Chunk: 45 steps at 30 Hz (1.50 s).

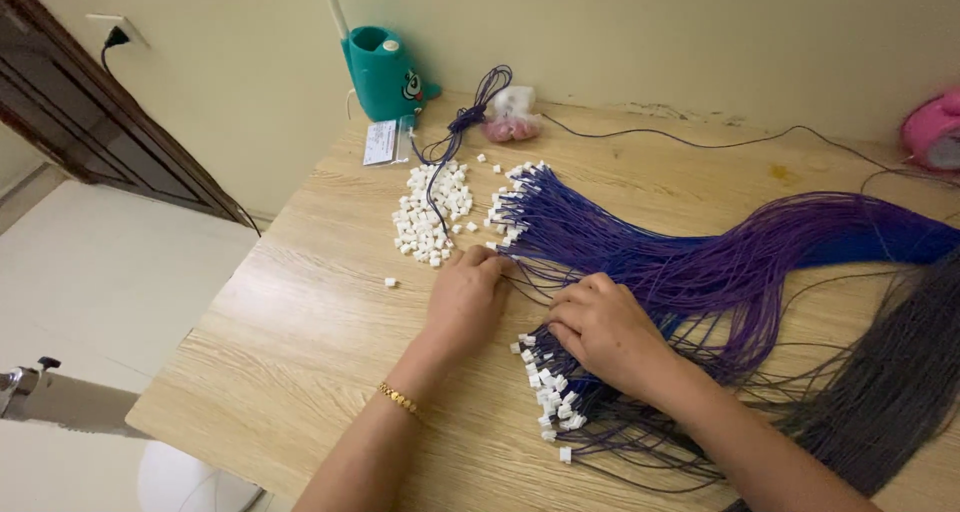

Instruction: Assembling electrical wire harnesses by inserting colored wires into small white connector housings.

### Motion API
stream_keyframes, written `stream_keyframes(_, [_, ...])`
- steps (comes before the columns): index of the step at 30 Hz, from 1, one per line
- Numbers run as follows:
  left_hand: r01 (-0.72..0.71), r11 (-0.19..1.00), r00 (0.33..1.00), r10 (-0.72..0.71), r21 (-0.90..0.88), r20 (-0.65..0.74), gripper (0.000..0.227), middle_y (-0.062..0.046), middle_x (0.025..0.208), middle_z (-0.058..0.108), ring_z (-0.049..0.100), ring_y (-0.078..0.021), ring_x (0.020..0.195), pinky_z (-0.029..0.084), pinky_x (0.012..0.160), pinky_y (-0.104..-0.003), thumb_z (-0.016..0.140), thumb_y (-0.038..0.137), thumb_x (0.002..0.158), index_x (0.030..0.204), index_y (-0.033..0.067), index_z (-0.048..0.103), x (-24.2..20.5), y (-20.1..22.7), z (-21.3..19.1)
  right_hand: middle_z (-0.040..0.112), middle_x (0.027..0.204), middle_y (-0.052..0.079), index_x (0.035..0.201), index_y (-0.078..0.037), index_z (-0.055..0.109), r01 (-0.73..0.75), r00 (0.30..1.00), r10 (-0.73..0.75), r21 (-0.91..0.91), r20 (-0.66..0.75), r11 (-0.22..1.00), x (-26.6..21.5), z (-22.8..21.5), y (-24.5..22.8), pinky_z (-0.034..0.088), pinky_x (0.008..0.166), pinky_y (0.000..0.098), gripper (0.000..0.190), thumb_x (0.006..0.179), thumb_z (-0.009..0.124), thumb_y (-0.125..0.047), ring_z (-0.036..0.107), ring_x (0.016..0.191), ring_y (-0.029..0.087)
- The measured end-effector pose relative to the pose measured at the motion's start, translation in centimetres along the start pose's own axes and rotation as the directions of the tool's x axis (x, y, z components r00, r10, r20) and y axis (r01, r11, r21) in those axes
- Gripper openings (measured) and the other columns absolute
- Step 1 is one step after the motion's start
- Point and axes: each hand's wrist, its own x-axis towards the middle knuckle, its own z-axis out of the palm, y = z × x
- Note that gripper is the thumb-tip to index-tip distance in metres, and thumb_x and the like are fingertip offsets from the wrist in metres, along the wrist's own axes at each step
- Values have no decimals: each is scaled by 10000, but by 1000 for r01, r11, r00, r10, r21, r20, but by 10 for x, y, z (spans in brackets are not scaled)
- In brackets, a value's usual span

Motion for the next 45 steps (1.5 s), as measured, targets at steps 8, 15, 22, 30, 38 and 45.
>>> stream_keyframes(8, [-45,996,999,44,74,15,278,-189,1061,675,618,-404,1006,516,868,-498,731,175,832,1088,71,699,12,-17,18,714,1084,67,916,-98,762,32,990,-29,15,-139,999,-38,-46,-14,485,866,413,149,813,746,-204,619,1022,291])
stream_keyframes(15, [-157,987,980,160,40,-115,136,-161,1018,701,634,-392,967,523,861,-484,772,116,843,971,77,747,2,-8,16,698,1053,49,1051,-105,710,-48,926,-51,251,375,967,-134,-64,-62,504,833,403,295,838,792,-293,634,1001,264])
stream_keyframes(22, [-149,988,984,144,-48,-107,131,-83,900,727,642,-334,918,518,854,-451,820,114,829,933,87,745,2,-11,10,663,1018,73,1049,-86,691,-23,944,-27,149,328,989,-139,-49,-84,408,836,436,467,698,845,-353,565,1042,309])
stream_keyframes(30, [-147,985,985,137,-91,-103,166,-112,908,713,658,-341,870,523,783,-442,796,79,836,998,69,758,-2,-5,1,660,915,3,875,-138,686,-160,847,13,231,532,960,-132,-58,-72,432,808,405,251,791,829,-327,608,930,233])
stream_keyframes(38, [-19,959,999,27,-284,26,155,-119,945,708,703,-284,812,560,731,-373,762,70,851,1006,66,764,3,-14,4,673,839,-24,1105,-62,578,-559,813,183,652,553,512,-141,-61,-27,555,706,256,172,1060,562,-227,638,775,93])
stream_keyframes(45, [-11,928,1000,9,-373,-8,226,-116,1067,716,713,-240,913,596,768,-332,691,26,839,1053,68,749,5,11,-21,494,730,-21,1147,-26,640,-542,827,431,717,361,438,-105,-47,-5,434,597,258,269,1043,493,-226,460,666,89])
